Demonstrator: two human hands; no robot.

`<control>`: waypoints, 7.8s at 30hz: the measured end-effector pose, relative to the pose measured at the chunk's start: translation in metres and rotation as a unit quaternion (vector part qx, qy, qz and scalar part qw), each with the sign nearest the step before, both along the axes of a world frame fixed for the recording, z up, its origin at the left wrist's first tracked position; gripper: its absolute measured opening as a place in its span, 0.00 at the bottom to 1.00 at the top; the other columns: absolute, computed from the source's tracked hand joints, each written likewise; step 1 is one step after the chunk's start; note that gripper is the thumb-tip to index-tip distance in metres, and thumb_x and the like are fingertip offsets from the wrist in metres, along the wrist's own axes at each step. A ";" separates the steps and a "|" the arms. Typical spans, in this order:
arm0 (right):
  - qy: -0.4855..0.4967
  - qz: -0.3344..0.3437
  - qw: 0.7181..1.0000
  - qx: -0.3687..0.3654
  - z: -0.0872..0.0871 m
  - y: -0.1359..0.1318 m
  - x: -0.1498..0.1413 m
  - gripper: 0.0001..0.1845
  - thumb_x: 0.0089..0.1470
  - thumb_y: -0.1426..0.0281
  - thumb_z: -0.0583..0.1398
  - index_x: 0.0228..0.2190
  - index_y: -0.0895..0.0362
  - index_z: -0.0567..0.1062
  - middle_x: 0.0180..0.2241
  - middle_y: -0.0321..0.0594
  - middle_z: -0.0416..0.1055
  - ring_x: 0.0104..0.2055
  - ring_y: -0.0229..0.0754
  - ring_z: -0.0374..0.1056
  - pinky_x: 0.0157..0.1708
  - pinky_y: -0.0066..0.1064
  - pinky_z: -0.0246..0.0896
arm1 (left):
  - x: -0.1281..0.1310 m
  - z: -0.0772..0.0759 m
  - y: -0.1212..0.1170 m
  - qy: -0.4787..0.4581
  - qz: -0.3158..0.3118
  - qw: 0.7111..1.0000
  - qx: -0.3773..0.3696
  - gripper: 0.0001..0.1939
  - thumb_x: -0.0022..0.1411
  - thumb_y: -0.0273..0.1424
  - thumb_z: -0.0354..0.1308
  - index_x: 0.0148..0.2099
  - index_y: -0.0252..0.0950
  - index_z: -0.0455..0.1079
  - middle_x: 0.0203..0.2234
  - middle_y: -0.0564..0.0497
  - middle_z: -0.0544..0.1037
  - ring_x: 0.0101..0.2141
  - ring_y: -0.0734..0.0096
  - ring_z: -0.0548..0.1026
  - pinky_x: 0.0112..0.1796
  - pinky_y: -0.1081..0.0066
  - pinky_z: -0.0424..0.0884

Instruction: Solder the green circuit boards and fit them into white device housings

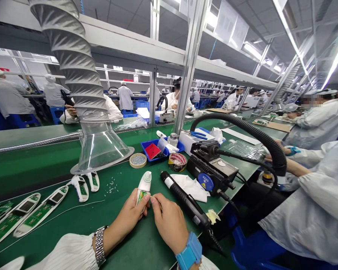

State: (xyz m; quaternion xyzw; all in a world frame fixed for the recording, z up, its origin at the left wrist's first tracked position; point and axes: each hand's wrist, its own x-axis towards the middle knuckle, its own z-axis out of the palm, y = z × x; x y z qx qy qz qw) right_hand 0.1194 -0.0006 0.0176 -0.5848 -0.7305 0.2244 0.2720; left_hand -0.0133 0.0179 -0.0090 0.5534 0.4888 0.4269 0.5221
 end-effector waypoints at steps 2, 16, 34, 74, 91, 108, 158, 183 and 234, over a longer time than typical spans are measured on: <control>0.001 -0.002 1.000 -0.002 -0.001 0.000 0.000 0.20 0.60 0.59 0.43 0.30 0.54 0.69 0.20 0.34 0.64 0.22 0.38 0.60 0.24 0.27 0.49 | 0.000 0.000 0.000 0.000 0.002 1.000 0.002 0.19 0.57 0.49 0.48 0.33 0.37 0.55 0.18 0.59 0.62 0.18 0.77 0.60 0.22 0.75 0.58; 0.003 -0.014 1.000 0.004 -0.004 0.000 -0.003 0.20 0.59 0.59 0.43 0.30 0.53 0.70 0.22 0.35 0.67 0.23 0.39 0.60 0.25 0.27 0.48 | 0.002 -0.007 -0.002 0.011 0.022 0.999 0.039 0.15 0.59 0.45 0.46 0.33 0.38 0.52 0.20 0.59 0.62 0.19 0.77 0.61 0.24 0.73 0.60; -0.018 -0.026 0.999 0.027 -0.004 -0.003 0.001 0.18 0.59 0.62 0.45 0.27 0.54 0.69 0.21 0.36 0.67 0.24 0.40 0.63 0.24 0.28 0.43 | 0.000 -0.006 -0.002 0.054 0.002 0.996 0.068 0.14 0.60 0.44 0.46 0.33 0.39 0.52 0.20 0.59 0.63 0.19 0.75 0.63 0.25 0.72 0.60; 0.066 0.026 0.997 0.022 -0.004 -0.002 -0.004 0.17 0.61 0.62 0.45 0.32 0.54 0.70 0.25 0.34 0.71 0.26 0.37 0.66 0.27 0.27 0.53 | -0.002 0.005 -0.002 0.004 -0.032 0.999 0.014 0.18 0.60 0.48 0.45 0.32 0.38 0.54 0.18 0.59 0.62 0.19 0.77 0.60 0.22 0.75 0.56; 0.013 0.006 1.000 0.023 0.002 -0.002 -0.006 0.17 0.60 0.62 0.45 0.27 0.54 0.69 0.23 0.34 0.69 0.24 0.38 0.63 0.25 0.27 0.48 | -0.001 0.000 -0.006 0.018 -0.010 0.998 0.058 0.17 0.61 0.48 0.43 0.32 0.39 0.54 0.20 0.58 0.62 0.20 0.75 0.62 0.25 0.73 0.60; -0.039 -0.007 0.997 0.072 -0.013 -0.004 0.014 0.16 0.60 0.67 0.46 0.41 0.58 0.70 0.34 0.43 0.70 0.36 0.44 0.67 0.34 0.33 0.61 | -0.005 0.014 -0.003 -0.179 -0.036 0.981 -0.071 0.17 0.52 0.42 0.57 0.34 0.36 0.57 0.23 0.56 0.67 0.18 0.82 0.59 0.17 0.79 0.53; -0.019 0.075 0.989 0.126 -0.034 -0.035 -0.007 0.11 0.56 0.77 0.52 0.40 0.54 0.69 0.35 0.40 0.64 0.38 0.44 0.60 0.36 0.38 0.63 | -0.006 0.017 -0.007 -0.256 -0.050 0.962 -0.087 0.11 0.56 0.39 0.51 0.32 0.36 0.58 0.18 0.55 0.69 0.14 0.82 0.60 0.16 0.79 0.50; -0.006 0.068 0.992 0.104 -0.031 -0.036 -0.007 0.12 0.57 0.77 0.52 0.41 0.54 0.68 0.36 0.40 0.64 0.39 0.44 0.60 0.38 0.38 0.61 | -0.003 0.019 -0.010 -0.239 -0.067 0.963 -0.105 0.11 0.56 0.39 0.51 0.33 0.36 0.56 0.19 0.57 0.68 0.15 0.84 0.56 0.17 0.78 0.46; 0.095 0.026 0.993 0.071 -0.006 -0.008 0.002 0.15 0.59 0.65 0.50 0.43 0.55 0.72 0.31 0.40 0.69 0.30 0.39 0.66 0.29 0.28 0.60 | 0.000 0.010 -0.005 -0.141 -0.038 0.988 -0.053 0.22 0.53 0.50 0.54 0.35 0.36 0.56 0.20 0.59 0.62 0.18 0.82 0.57 0.17 0.80 0.50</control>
